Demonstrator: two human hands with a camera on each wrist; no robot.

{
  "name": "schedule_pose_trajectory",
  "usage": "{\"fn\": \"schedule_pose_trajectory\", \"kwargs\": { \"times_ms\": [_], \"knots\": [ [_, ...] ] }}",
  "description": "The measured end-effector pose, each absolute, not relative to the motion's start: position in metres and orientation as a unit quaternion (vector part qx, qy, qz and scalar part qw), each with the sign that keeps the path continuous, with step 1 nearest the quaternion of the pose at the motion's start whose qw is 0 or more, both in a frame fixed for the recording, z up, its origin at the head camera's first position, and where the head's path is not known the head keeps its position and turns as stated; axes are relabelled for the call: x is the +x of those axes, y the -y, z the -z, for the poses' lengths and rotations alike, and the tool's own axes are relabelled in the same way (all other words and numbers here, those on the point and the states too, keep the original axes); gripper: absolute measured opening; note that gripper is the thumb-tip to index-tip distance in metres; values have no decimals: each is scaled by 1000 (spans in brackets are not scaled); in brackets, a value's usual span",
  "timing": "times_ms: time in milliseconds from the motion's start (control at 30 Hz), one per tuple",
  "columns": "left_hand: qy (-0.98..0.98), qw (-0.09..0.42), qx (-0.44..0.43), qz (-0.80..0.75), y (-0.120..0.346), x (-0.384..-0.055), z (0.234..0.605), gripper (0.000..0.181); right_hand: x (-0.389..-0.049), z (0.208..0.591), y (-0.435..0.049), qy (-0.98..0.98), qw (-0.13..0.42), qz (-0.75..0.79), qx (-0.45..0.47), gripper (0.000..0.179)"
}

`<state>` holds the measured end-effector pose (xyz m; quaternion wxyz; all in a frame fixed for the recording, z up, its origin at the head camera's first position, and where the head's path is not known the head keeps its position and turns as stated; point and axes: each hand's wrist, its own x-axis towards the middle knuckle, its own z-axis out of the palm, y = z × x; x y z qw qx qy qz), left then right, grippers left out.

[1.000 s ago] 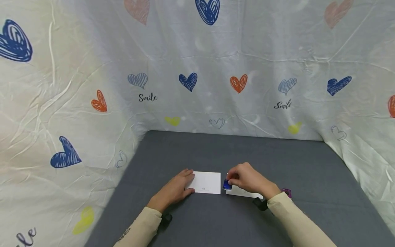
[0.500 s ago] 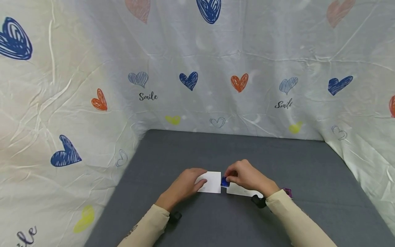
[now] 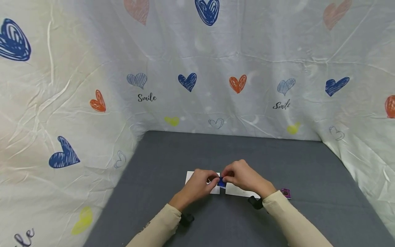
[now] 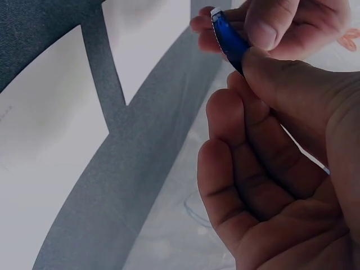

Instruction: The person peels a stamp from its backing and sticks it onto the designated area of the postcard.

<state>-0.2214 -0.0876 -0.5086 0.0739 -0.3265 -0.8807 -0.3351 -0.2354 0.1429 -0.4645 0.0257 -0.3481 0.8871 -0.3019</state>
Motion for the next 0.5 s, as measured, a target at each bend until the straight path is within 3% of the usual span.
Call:
{"fn": "schedule_pose_trajectory", "kwargs": {
  "times_ms": [500],
  "knots": [
    [879, 73, -292, 371, 80, -218, 513, 10, -233, 467, -149, -889, 30, 317, -330, 8]
  ]
}}
